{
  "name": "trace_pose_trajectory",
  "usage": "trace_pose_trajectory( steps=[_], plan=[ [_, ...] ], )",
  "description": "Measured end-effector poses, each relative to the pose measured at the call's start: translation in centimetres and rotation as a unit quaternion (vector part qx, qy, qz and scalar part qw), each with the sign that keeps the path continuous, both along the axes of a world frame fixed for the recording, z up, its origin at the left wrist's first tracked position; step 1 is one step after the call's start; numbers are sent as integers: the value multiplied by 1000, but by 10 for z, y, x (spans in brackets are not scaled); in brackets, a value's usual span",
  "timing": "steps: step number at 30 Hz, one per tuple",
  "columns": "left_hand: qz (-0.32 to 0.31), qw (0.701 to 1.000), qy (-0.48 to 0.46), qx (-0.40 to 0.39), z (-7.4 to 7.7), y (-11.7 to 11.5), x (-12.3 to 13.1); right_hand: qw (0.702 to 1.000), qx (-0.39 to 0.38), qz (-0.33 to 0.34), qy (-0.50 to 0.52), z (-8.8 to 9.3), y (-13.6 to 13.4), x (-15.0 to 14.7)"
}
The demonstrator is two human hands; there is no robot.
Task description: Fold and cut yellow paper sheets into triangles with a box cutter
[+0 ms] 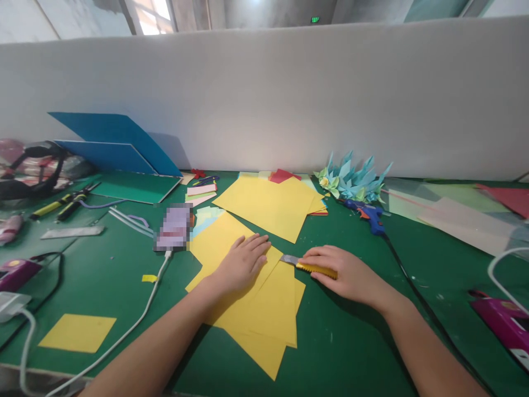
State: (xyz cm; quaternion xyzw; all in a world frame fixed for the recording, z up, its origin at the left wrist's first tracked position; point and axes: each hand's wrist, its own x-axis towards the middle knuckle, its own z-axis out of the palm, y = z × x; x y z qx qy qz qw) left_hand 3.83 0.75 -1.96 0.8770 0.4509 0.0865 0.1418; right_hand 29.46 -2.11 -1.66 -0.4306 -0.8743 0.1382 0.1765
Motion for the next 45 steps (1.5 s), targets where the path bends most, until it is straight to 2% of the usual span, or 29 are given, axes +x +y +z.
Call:
trace_pose_trajectory(
  steps=[8, 26, 29, 34, 40, 45],
  plan=[
    [-15, 1000, 23, 1, -6, 1, -2, 1000, 10, 18, -7, -1, -3, -5],
    [-24, 999, 45, 15, -10, 2, -3, 997, 65, 39, 14, -14, 7, 11],
    [-13, 998, 52, 25, -11, 1, -1, 996, 78, 42, 17, -14, 8, 10],
    [57, 995, 81, 32, -6, -2, 3, 996, 77, 39, 31, -11, 5, 9],
    [17, 997, 56, 56, 3, -1, -5, 997, 56, 37, 36, -2, -2, 7],
    [59, 994, 30, 83, -6, 8, -10, 998, 51, 45, 14, -4, -2, 4]
  ],
)
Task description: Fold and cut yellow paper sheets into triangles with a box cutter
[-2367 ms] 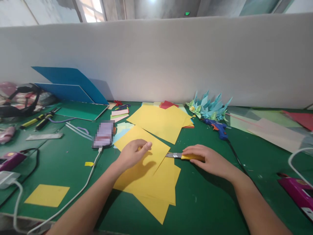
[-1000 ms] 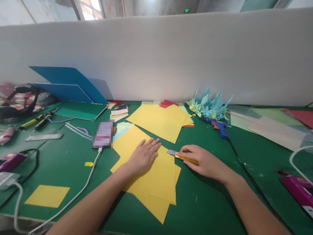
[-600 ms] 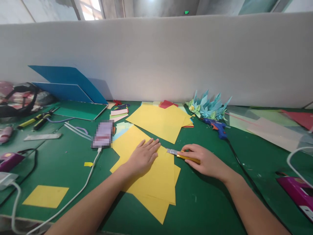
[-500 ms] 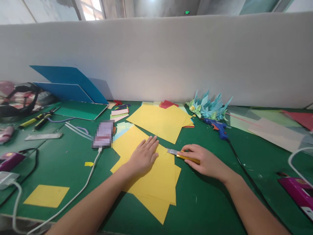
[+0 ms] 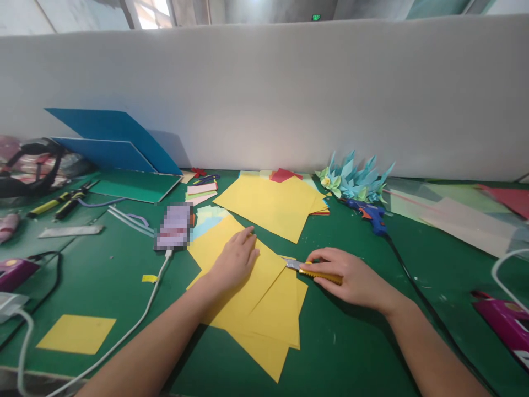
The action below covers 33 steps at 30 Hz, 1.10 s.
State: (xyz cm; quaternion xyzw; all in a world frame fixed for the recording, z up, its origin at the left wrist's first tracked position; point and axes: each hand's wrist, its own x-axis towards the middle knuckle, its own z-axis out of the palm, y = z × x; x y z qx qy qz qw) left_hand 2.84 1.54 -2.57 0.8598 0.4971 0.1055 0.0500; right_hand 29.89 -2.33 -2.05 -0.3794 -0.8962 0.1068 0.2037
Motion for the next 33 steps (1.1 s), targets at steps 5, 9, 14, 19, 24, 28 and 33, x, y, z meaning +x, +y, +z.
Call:
trace_pose_trajectory(
  steps=[5, 9, 14, 19, 24, 28, 33],
  plan=[
    [45, 999, 22, 21, -13, 2, 1, 1000, -10, 2, -5, -2, 1, -3],
    [57, 998, 33, 16, -19, 3, 0, 1000, -9, 3, -6, -1, 1, -1],
    [63, 997, 53, -2, -21, 5, 0, 1000, 3, 12, -12, -2, 4, -1],
    [56, 997, 55, 7, -27, 7, -3, 1000, 13, 21, -13, -5, 10, -5],
    [55, 997, 47, 8, -27, 7, -3, 999, 27, 33, -14, -8, 18, -10],
    [61, 997, 52, -3, -24, 6, -1, 998, 45, 35, -13, -8, 25, -16],
    [64, 997, 36, 19, -28, 6, -1, 997, 66, 39, -25, -8, 35, -23]
  ],
)
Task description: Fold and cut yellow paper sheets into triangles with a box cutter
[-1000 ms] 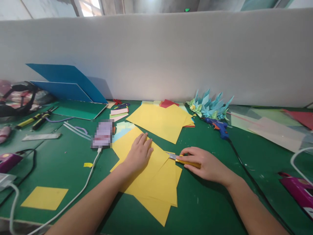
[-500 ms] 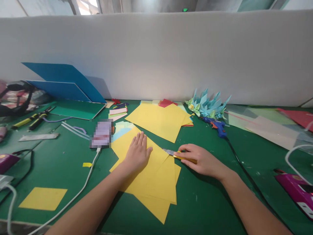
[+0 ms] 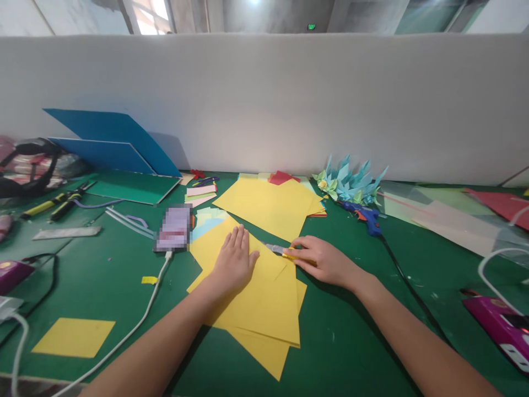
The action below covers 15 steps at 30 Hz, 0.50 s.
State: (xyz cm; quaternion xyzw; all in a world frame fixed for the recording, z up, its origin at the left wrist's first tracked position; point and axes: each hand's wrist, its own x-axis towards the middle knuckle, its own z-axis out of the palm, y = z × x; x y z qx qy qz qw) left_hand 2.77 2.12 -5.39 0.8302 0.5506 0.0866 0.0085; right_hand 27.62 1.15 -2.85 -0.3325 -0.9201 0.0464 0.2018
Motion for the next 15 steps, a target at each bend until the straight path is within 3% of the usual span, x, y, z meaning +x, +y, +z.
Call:
trace_pose_trajectory(
  steps=[10, 15],
  plan=[
    [1, 1000, 1, 8, -1, 0, 0, 1000, 19, 19, 0, -1, 24, -17],
    [-39, 999, -10, -8, 11, -9, 0, 1000, 9, 19, -3, 4, 10, -8]
  ],
)
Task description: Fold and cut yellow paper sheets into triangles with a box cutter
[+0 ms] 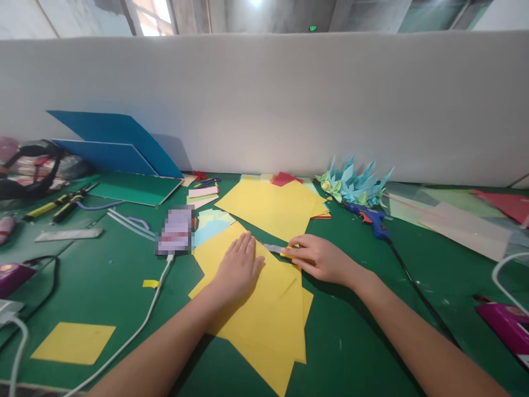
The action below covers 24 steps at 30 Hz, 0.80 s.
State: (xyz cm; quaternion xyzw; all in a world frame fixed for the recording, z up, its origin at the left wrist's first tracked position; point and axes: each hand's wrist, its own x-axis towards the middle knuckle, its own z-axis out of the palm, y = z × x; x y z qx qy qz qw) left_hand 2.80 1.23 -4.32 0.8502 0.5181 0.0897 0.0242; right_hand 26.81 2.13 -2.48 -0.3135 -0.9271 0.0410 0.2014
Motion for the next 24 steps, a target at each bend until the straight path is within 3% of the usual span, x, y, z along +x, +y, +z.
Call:
trace_pose_trajectory(
  steps=[4, 8, 12, 24],
  plan=[
    [-51, 998, -23, 11, 0, -2, 0, 1000, -17, -22, -8, 2, -30, 15],
    [-48, 998, -15, 26, -8, -1, 2, 999, -15, -38, -3, 1, -46, 18],
    [7, 1000, 6, 3, -12, 0, 1, 999, 0, -35, -2, -2, -42, 12],
    [16, 1000, 0, 12, -19, 1, -1, 999, 33, -30, -13, -6, -10, -8]
  ],
)
